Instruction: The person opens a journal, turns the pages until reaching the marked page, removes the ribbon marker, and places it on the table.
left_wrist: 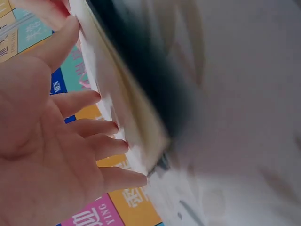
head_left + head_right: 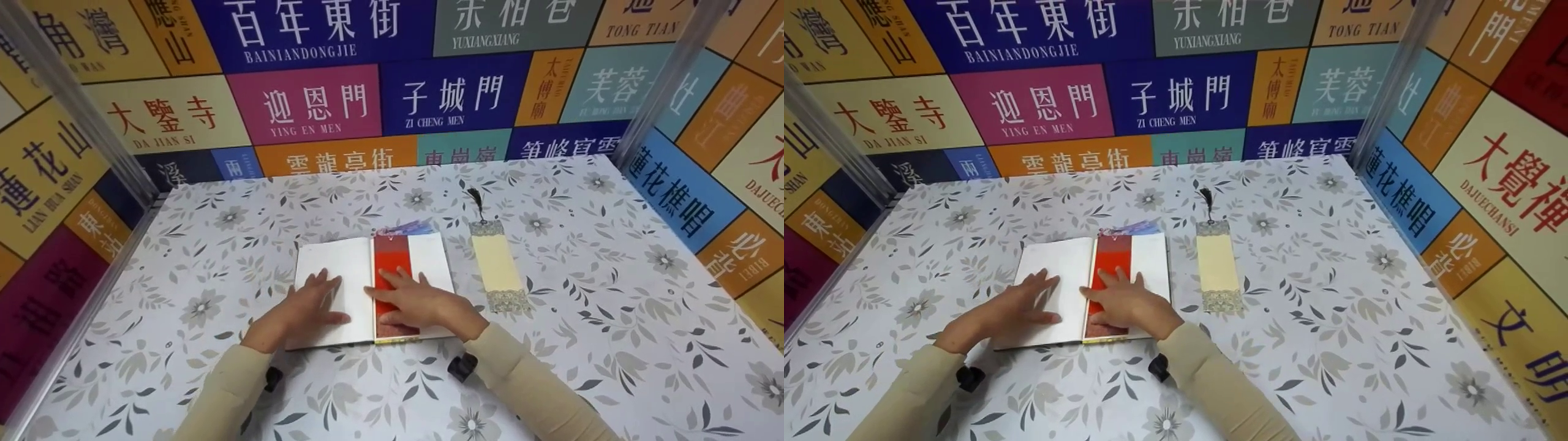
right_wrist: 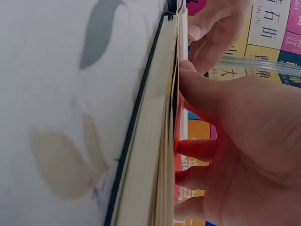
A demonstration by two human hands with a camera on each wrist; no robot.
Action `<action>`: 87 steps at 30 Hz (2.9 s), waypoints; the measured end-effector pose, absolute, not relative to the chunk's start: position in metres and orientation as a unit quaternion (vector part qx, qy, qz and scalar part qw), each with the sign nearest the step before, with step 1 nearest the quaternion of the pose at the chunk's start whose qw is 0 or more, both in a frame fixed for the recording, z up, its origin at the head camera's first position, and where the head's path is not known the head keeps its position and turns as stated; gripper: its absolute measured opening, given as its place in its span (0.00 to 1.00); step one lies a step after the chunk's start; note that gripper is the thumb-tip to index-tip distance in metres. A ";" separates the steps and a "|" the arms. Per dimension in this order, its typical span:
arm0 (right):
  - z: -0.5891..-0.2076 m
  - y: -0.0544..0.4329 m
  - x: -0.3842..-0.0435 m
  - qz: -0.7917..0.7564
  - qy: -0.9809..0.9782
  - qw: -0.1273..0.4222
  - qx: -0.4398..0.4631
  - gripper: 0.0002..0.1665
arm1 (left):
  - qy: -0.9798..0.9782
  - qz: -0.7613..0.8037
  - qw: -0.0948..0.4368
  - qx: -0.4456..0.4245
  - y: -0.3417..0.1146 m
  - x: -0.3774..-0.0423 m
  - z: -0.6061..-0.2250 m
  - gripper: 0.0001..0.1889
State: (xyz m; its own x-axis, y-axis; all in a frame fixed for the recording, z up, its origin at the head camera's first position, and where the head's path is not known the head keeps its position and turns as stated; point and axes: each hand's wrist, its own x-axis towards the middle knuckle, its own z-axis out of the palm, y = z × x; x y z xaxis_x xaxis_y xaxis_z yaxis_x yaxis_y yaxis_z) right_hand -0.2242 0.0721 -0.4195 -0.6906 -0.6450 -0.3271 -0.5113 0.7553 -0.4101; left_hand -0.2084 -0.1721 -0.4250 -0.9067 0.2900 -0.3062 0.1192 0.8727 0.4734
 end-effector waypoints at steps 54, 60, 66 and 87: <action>-0.419 0.071 -0.225 -0.148 0.909 0.227 -0.317 0.38 | 0.962 0.156 0.202 0.092 -0.146 -0.235 -0.428 0.57; -0.417 0.072 -0.226 -0.162 0.908 0.216 -0.321 0.41 | 0.962 0.158 0.202 0.094 -0.146 -0.235 -0.428 0.58; -0.413 0.073 -0.233 -0.216 0.906 0.164 -0.325 0.41 | 0.960 0.164 0.205 0.094 -0.146 -0.237 -0.428 0.59; -0.434 0.078 -0.263 -0.451 0.875 0.177 -0.015 0.36 | 0.964 0.137 0.206 0.097 -0.145 -0.237 -0.428 0.58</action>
State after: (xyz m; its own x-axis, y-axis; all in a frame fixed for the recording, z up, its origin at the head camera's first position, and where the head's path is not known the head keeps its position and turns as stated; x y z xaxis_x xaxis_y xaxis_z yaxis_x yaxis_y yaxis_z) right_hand -0.2632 0.0776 -0.4338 -0.9371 -0.1862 -0.2953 0.1327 0.5924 -0.7947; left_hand -0.2369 -0.1449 -0.4280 -0.8967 0.2431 -0.3699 0.1301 0.9435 0.3047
